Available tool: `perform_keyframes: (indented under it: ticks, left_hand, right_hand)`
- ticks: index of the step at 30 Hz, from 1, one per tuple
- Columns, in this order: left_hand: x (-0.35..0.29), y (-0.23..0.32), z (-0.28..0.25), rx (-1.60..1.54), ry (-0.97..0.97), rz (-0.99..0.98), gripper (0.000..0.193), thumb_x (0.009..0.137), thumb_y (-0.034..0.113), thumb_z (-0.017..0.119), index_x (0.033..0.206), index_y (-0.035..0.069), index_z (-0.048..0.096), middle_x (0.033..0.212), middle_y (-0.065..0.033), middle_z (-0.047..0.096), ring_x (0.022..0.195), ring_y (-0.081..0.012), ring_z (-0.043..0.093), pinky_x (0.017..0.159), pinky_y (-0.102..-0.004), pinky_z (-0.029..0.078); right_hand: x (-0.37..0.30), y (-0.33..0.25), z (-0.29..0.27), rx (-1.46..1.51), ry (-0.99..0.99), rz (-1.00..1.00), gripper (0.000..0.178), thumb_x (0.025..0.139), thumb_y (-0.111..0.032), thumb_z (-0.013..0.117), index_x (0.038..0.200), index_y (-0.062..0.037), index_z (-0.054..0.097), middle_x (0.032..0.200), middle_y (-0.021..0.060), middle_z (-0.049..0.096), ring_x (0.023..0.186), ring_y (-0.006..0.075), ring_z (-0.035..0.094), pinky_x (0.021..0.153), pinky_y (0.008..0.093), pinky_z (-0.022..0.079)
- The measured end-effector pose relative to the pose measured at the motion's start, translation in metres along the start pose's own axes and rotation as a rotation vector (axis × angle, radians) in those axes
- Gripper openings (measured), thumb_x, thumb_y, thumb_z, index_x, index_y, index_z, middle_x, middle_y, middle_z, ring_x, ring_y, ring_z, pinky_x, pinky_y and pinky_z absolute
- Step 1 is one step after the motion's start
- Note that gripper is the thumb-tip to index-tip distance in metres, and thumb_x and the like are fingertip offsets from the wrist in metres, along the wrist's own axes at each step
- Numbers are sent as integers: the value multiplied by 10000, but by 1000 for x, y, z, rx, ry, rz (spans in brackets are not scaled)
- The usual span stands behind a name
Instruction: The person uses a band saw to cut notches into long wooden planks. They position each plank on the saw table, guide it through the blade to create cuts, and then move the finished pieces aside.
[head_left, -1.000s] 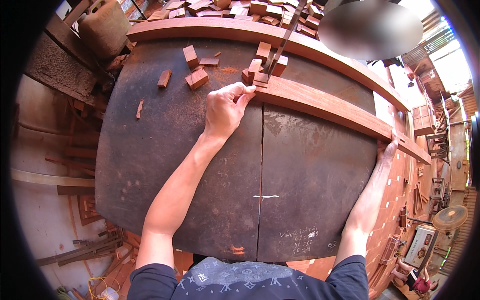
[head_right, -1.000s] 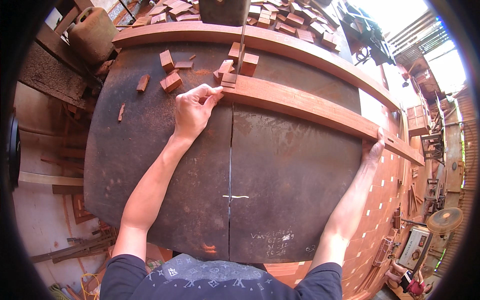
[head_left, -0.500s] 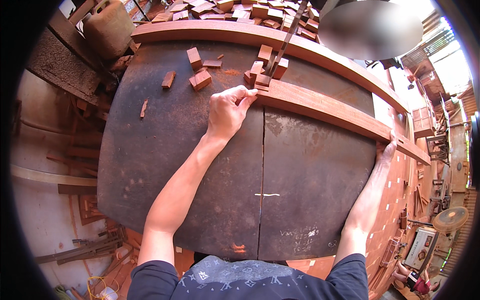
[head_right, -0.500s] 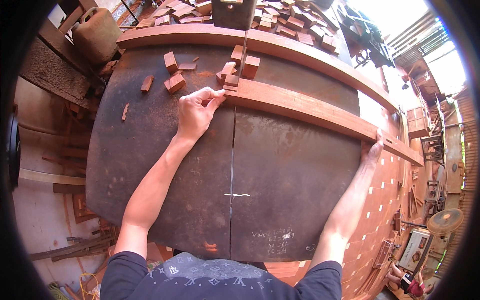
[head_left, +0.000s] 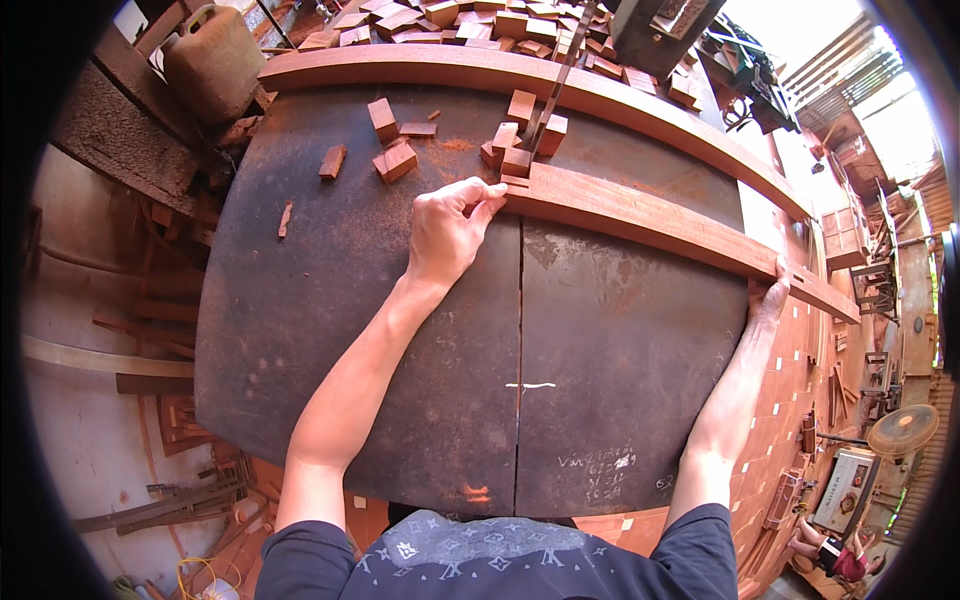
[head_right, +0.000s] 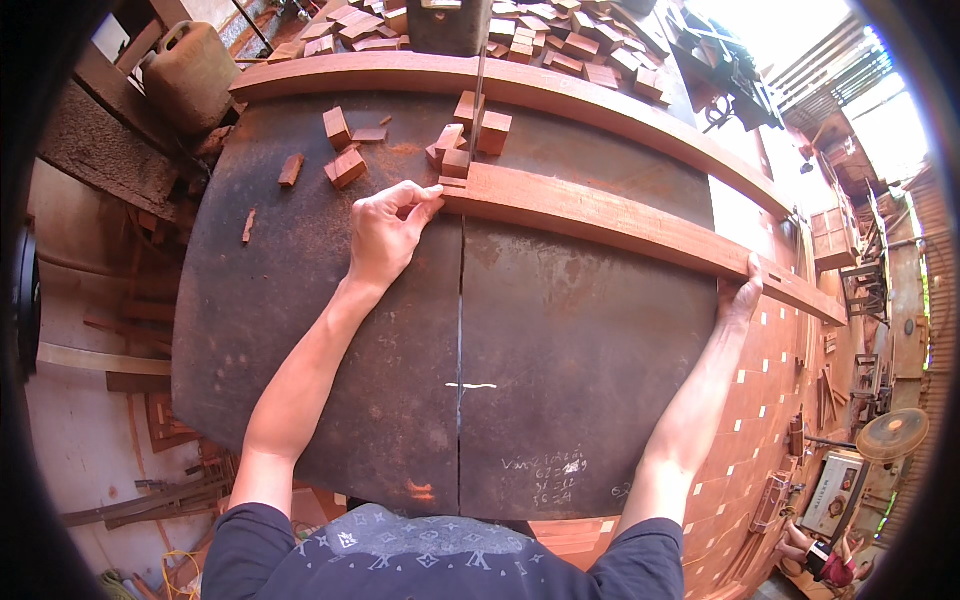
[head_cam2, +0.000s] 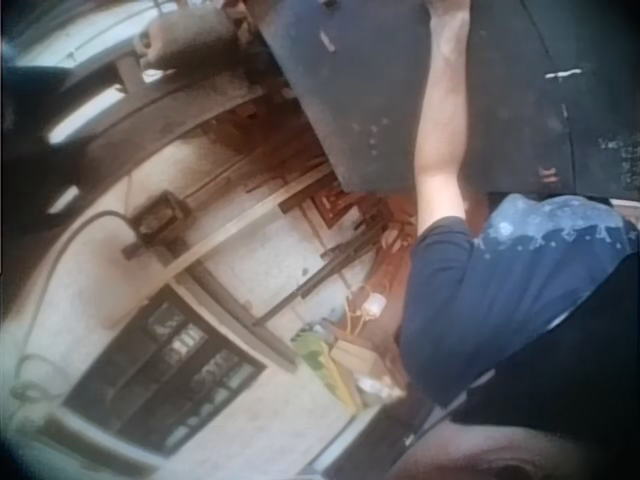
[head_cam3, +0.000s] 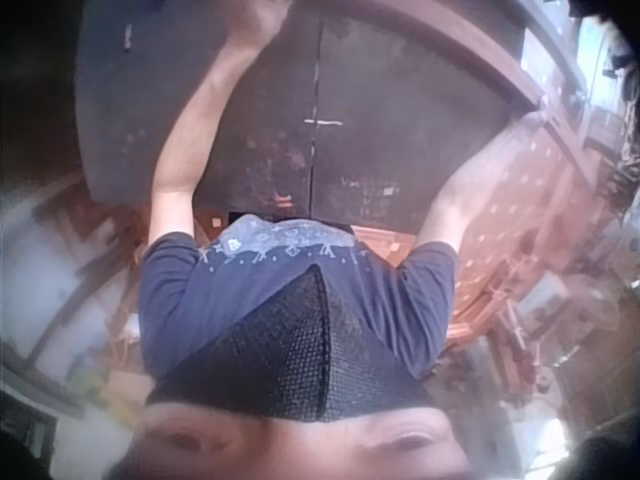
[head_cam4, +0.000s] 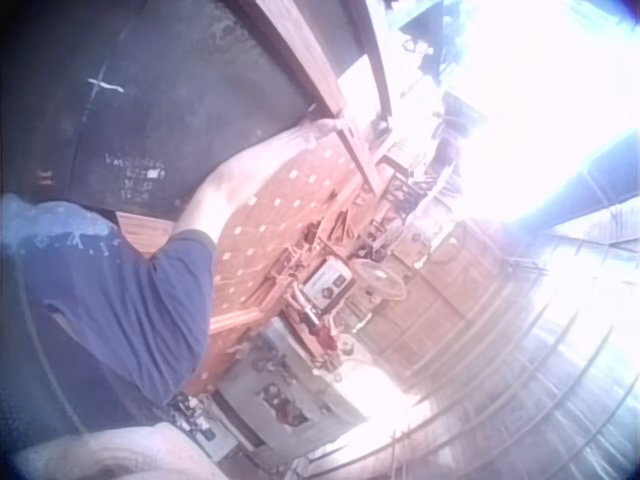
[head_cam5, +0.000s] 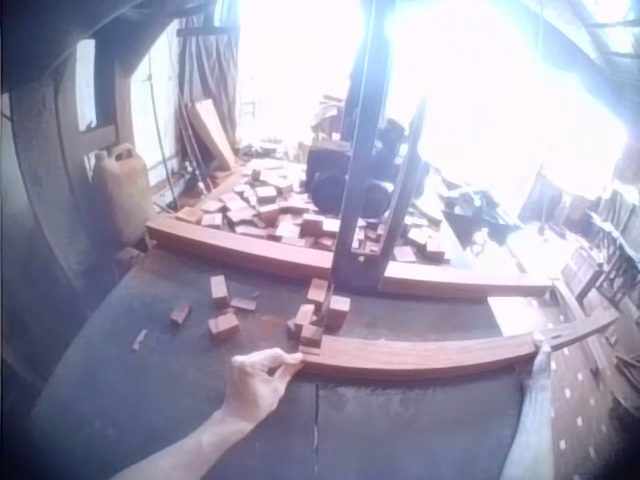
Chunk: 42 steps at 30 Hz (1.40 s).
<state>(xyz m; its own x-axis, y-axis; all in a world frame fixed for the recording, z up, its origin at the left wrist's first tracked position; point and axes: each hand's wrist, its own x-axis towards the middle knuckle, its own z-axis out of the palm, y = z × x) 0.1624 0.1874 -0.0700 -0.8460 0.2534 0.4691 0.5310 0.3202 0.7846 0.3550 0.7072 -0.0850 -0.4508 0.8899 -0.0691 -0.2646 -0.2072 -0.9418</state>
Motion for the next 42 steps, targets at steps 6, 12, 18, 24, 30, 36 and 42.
perform_keyframes:
  ticks: [6,12,18,24,30,36,42]
  left_hand:
    - [-30,30,-14,42,-89,84,187,833,37,886,979,11,773,1133,-144,744,810,-226,766,682,-318,619]
    - [-46,70,-25,-48,-161,135,347,808,78,908,981,34,610,1074,-146,755,980,-318,759,864,-392,600]
    - [-36,143,-43,-43,-289,117,394,836,48,898,1181,5,713,998,-110,748,951,-206,733,878,-335,588]
    - [-26,188,-52,49,-347,211,363,876,57,876,1208,-10,746,994,-64,743,881,-150,714,823,-303,597]
    - [-29,223,-53,217,-319,237,245,952,134,822,1108,-24,719,875,-106,749,784,-160,709,706,-322,564]
    - [-31,233,-52,330,-421,345,283,1029,260,753,952,12,641,754,-19,646,606,-96,563,566,-282,438]
    - [-80,287,4,40,-727,449,361,1050,212,736,817,42,518,674,75,431,602,-20,345,526,-246,253]
  right_hand:
    - [5,-2,-30,49,57,60,684,963,-370,601,1562,-65,470,1451,151,626,1313,312,641,1076,490,577]
    - [4,10,-23,-35,53,121,417,960,-483,613,1142,-111,659,1074,90,695,1024,251,676,853,449,567]
    - [3,20,-33,-393,391,307,758,787,-711,758,1270,-148,599,920,86,671,742,222,676,679,447,550]
    - [-25,12,-7,-230,173,334,740,809,-590,825,1347,-119,636,1150,155,682,1059,272,620,938,424,507]
    - [6,53,-12,140,-16,112,642,787,-421,841,1327,-134,644,1139,112,686,1059,222,624,889,393,525]
    - [-28,-1,-23,23,78,569,507,917,-383,687,1292,-50,613,1103,151,709,1006,314,689,903,564,557]
    - [-19,7,-202,325,16,563,412,922,-245,683,1245,-2,601,1126,223,748,978,402,757,952,672,575]
